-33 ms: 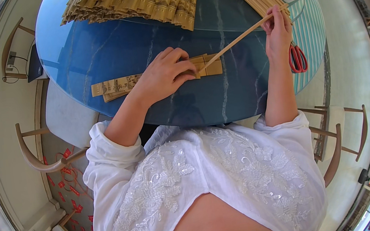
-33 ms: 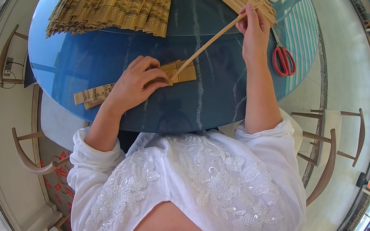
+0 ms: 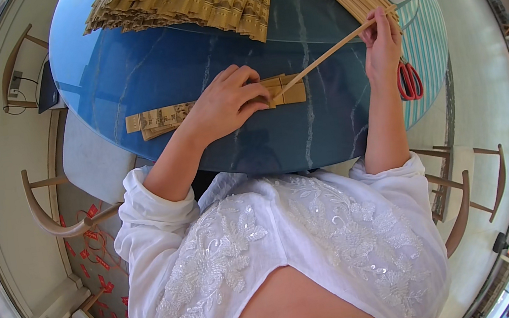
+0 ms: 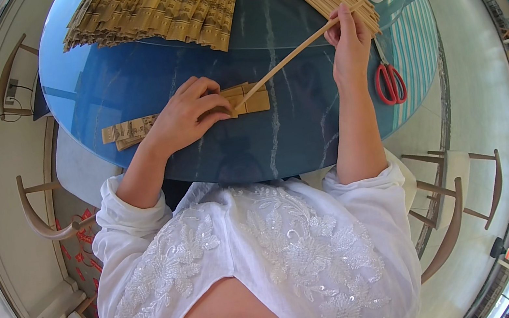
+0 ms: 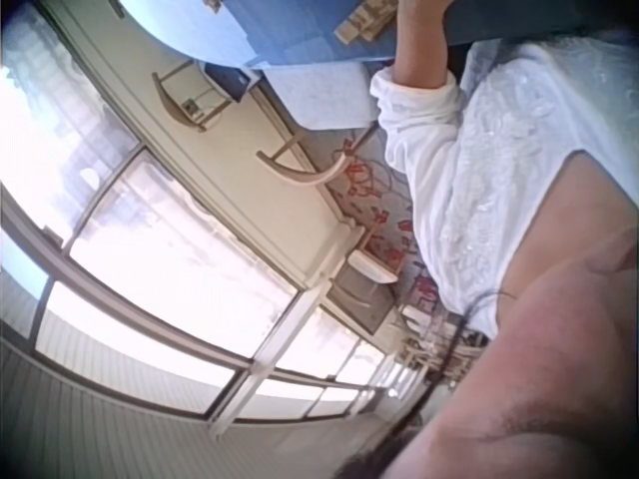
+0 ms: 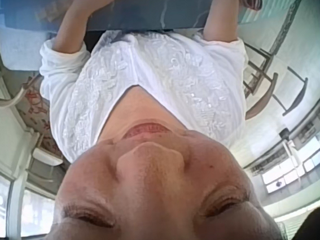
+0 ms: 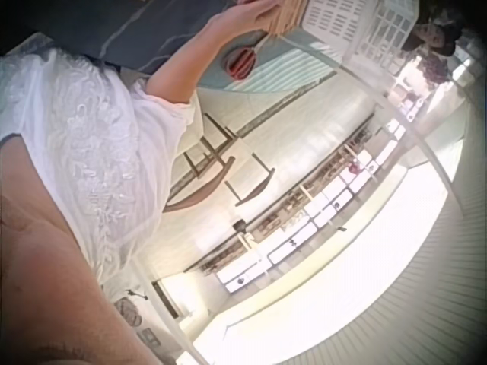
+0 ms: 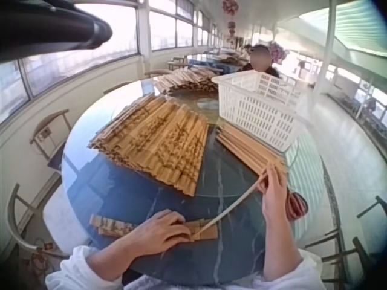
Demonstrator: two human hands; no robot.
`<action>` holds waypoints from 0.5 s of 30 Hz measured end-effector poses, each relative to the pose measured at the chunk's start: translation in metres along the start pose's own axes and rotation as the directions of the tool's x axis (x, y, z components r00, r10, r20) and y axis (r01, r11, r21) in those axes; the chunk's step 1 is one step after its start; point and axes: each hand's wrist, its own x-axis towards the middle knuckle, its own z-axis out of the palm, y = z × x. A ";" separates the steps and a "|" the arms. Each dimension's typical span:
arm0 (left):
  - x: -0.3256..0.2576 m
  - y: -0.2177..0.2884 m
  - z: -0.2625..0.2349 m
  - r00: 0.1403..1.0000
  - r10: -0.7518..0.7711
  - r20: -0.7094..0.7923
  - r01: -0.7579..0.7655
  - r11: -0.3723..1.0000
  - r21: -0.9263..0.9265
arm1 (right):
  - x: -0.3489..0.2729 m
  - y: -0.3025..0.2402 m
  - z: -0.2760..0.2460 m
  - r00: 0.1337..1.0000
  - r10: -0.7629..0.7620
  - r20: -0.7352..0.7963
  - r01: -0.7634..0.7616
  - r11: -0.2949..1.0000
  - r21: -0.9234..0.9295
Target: The person repeatedly picks up thin bamboo strips and inserts them into slots on a flat bamboo piece with printed text. The person handles the strips one at a time, aligning and sliding them into place on the table.
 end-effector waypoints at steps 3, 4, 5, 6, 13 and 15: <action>0.000 0.001 0.002 1.000 0.006 -0.021 -0.005 1.000 0.015 | 0.000 0.000 0.000 1.000 0.000 0.006 0.000 1.000 0.010; 0.000 0.001 0.003 1.000 0.006 -0.022 -0.006 1.000 0.019 | 0.000 0.000 -0.001 1.000 0.001 0.013 -0.001 1.000 0.016; 0.001 0.001 0.003 1.000 0.006 -0.024 -0.006 1.000 0.023 | 0.000 0.001 -0.002 1.000 0.001 0.021 -0.002 1.000 0.023; 0.001 0.001 0.002 1.000 0.001 -0.024 -0.001 1.000 0.019 | 0.000 0.002 -0.004 0.999 0.001 0.042 -0.002 1.000 0.023; 0.002 0.000 -0.001 0.992 -0.043 -0.122 0.045 0.999 0.016 | -0.005 0.002 0.002 0.997 -0.023 0.075 0.023 1.000 0.007; 0.001 -0.001 -0.001 0.985 -0.061 -0.163 0.063 0.998 0.010 | -0.005 0.002 0.001 0.996 -0.030 0.081 0.030 1.000 0.000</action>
